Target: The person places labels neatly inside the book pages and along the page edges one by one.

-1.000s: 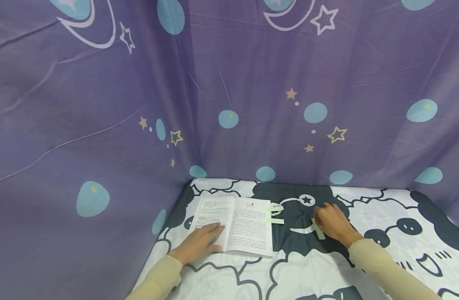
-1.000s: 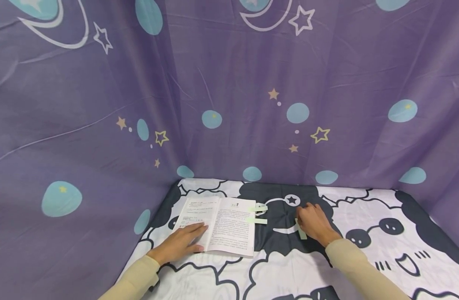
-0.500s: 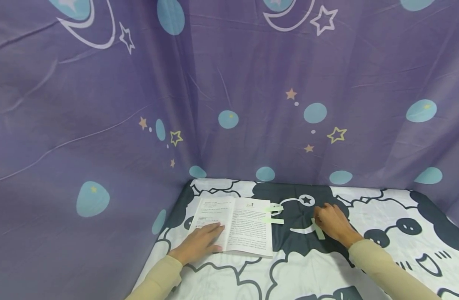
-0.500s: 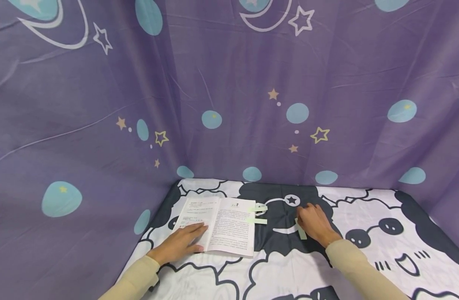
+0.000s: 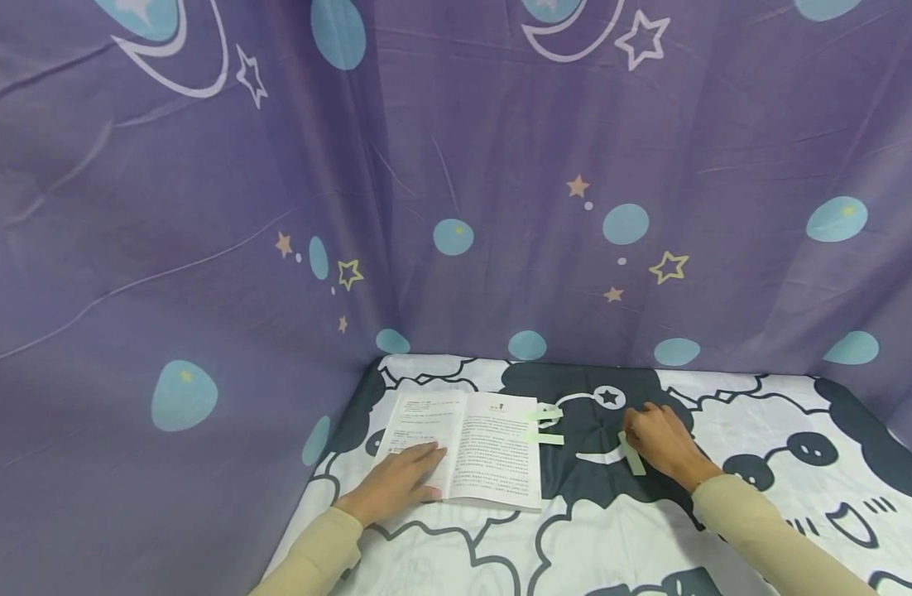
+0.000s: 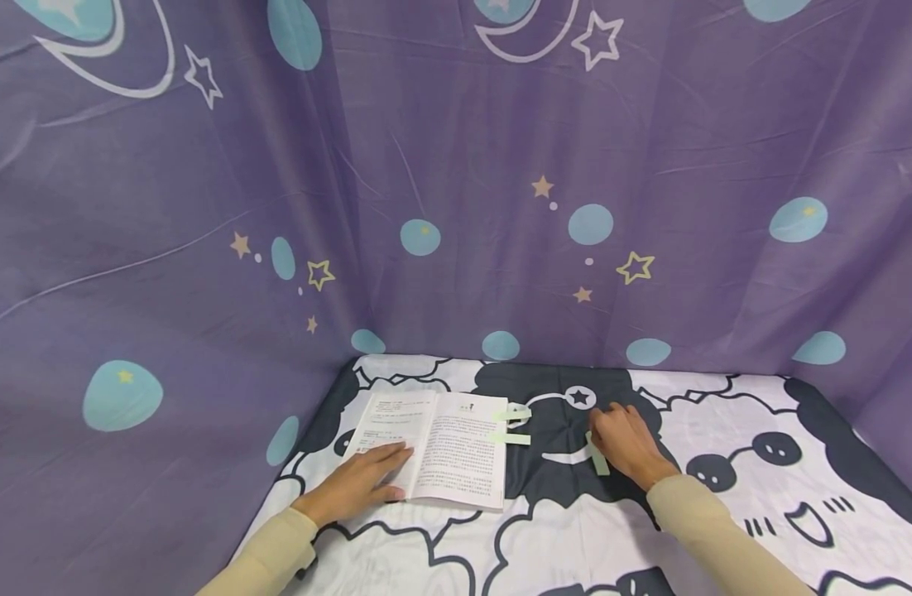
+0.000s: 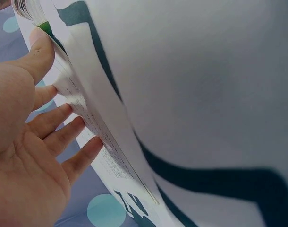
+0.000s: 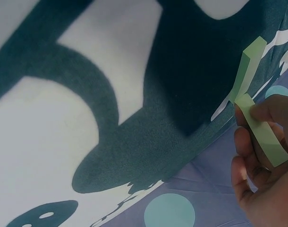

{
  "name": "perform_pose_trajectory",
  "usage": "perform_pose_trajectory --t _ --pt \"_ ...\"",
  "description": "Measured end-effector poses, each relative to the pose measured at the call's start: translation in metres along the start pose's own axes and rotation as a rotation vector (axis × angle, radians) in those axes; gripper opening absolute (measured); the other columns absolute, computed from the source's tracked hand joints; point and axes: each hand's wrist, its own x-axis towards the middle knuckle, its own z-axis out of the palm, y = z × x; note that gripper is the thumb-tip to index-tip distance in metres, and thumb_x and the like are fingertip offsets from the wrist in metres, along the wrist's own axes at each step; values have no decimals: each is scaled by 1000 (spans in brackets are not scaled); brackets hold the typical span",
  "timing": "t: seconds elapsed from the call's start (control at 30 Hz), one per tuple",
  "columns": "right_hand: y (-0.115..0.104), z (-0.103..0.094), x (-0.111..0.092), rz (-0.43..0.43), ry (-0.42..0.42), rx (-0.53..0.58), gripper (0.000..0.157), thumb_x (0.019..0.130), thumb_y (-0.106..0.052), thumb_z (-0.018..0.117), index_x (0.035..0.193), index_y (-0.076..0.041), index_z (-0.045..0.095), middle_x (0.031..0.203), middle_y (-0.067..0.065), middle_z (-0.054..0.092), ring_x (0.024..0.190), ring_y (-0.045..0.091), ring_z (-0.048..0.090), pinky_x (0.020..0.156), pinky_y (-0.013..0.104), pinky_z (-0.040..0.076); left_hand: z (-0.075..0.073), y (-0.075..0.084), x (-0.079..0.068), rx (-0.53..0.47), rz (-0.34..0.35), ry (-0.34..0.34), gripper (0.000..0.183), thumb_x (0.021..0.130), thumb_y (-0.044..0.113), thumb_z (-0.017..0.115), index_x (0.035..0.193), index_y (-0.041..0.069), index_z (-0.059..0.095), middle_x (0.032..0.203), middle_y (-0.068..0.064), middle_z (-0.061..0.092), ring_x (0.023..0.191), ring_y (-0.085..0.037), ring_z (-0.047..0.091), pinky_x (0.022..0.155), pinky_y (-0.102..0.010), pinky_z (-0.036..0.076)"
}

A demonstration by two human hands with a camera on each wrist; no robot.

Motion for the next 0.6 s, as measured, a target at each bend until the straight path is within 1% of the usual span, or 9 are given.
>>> perform_pose_trajectory --t 0.23,0.6 --pt "0 0 0 1 19 8 18 76 4 80 75 -10 67 71 -2 68 68 22 54 59 41 44 -2 2 -1 -14 3 4 71 97 45 66 154 8 47 157 -17 44 144 -38 42 115 -61 38" --pt "-1 -2 1 11 -11 -15 16 78 4 78 78 -9 69 74 0 70 70 24 56 60 43 46 -2 3 -1 -5 1 3 71 97 45 66 154 8 47 157 -18 45 144 -38 43 114 -61 39"
